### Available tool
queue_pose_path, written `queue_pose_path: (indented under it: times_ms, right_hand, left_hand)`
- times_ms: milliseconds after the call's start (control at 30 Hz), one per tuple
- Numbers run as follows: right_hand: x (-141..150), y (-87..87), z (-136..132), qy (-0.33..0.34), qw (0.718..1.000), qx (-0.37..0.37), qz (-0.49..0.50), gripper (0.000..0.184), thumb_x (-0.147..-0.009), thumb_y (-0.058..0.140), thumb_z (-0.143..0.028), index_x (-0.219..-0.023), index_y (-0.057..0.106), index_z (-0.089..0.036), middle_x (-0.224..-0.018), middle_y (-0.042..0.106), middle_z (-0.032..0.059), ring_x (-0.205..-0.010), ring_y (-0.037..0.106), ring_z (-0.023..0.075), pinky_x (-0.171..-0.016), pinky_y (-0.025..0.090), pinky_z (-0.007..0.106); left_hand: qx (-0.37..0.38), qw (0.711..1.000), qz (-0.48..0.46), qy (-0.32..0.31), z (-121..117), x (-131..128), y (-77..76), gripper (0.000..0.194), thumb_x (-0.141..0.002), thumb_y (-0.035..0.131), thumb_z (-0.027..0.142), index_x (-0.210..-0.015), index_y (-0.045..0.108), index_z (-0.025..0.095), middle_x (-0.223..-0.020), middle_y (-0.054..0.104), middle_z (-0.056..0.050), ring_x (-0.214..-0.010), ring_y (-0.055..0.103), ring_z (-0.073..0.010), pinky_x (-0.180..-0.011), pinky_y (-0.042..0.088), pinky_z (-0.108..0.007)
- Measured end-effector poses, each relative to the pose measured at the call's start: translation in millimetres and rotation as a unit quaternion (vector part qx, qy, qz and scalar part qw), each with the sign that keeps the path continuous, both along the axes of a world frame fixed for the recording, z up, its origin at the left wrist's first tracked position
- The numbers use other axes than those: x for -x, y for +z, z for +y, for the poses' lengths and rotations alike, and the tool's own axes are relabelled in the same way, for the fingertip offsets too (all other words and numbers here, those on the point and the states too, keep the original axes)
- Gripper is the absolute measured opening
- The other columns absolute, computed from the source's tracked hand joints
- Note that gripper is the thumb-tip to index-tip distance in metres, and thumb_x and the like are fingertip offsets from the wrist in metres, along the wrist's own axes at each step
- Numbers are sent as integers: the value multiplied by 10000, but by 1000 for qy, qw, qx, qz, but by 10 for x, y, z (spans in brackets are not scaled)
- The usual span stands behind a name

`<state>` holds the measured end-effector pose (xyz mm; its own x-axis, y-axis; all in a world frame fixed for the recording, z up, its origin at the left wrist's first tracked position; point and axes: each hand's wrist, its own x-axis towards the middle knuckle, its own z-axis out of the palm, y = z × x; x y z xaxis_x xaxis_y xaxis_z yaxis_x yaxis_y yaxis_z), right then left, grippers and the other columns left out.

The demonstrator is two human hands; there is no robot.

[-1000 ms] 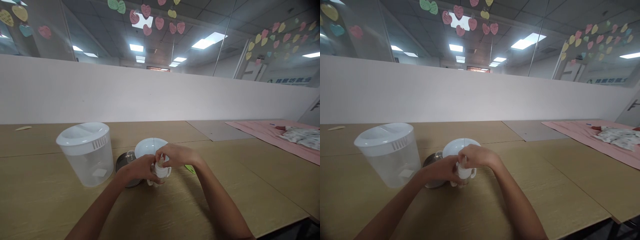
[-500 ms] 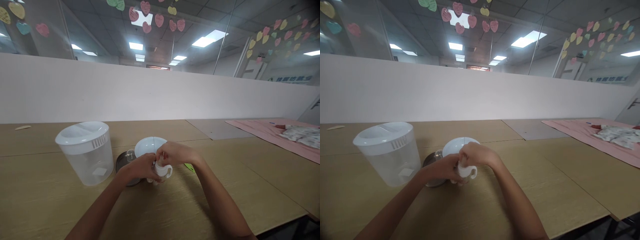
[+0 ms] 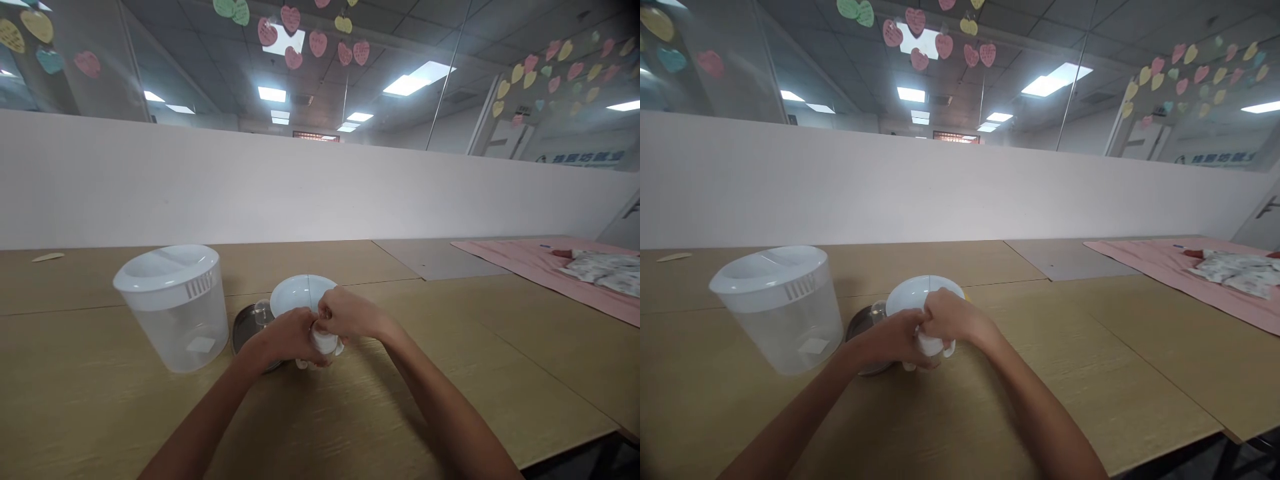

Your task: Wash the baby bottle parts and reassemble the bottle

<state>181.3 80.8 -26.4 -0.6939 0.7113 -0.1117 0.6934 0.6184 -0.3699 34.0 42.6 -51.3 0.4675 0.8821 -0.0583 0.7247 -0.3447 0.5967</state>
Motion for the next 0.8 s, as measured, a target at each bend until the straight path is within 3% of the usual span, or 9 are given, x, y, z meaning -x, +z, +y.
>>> queue_pose_path:
  times_ms: [133,367,500,567,667,733,800]
  right_hand:
    - [-65,-107,-14,-54,996,-39,63,168,-679,537,-313,-658,587,-154,-599,595,4,-490,473,82,-427,276,189]
    - [-13,-327,-75,-120,979,-120,114,171,-713,509,-298,-604,528,-168,-596,575,-5,-540,460,86,-478,258,197]
    - [-29,-389,-51,-108,976,-125,141,177,-714,523,-317,-610,505,-175,-587,559,-19,-540,446,85,-486,253,193]
    - [-54,-425,-25,-86,978,-103,161,201,-703,550,-364,-639,500,-180,-577,541,-33,-529,436,81,-480,257,187]
    - [-78,-542,9,-74,973,-96,197,285,-691,568,-461,-701,496,-186,-540,489,-55,-504,418,80,-481,264,187]
    - [-80,-651,19,-77,964,-111,228,317,-707,547,-497,-732,489,-187,-525,451,-62,-499,411,83,-490,275,189]
    - [-80,-762,17,-74,954,-130,258,325,-741,505,-509,-759,484,-186,-521,422,-63,-500,407,86,-506,292,191]
  left_hand:
    - [-14,999,20,29,5,9,-38,378,-530,668,354,-862,639,173,-803,641,-12,-728,568,-194,-586,376,-235]
    - [-38,997,65,35,-10,-25,-18,343,-524,676,399,-766,597,170,-793,624,-16,-715,560,-186,-560,364,-231]
    - [-33,996,75,35,-27,-20,-23,386,-544,661,443,-795,574,164,-791,608,-15,-720,559,-186,-574,377,-241]
    - [-43,996,80,25,-35,36,-13,479,-529,670,458,-888,570,158,-886,601,-42,-820,556,-219,-647,405,-264]
    - [-73,994,78,5,-30,218,44,736,-517,685,425,-1174,459,181,-1208,480,-91,-1110,434,-285,-856,384,-325]
    - [-87,993,77,7,-1,383,75,839,-561,664,360,-1305,310,206,-1357,338,-88,-1227,316,-279,-959,320,-342]
    - [-111,988,98,35,57,538,51,811,-604,622,254,-1329,261,210,-1396,287,-83,-1257,277,-255,-998,282,-338]
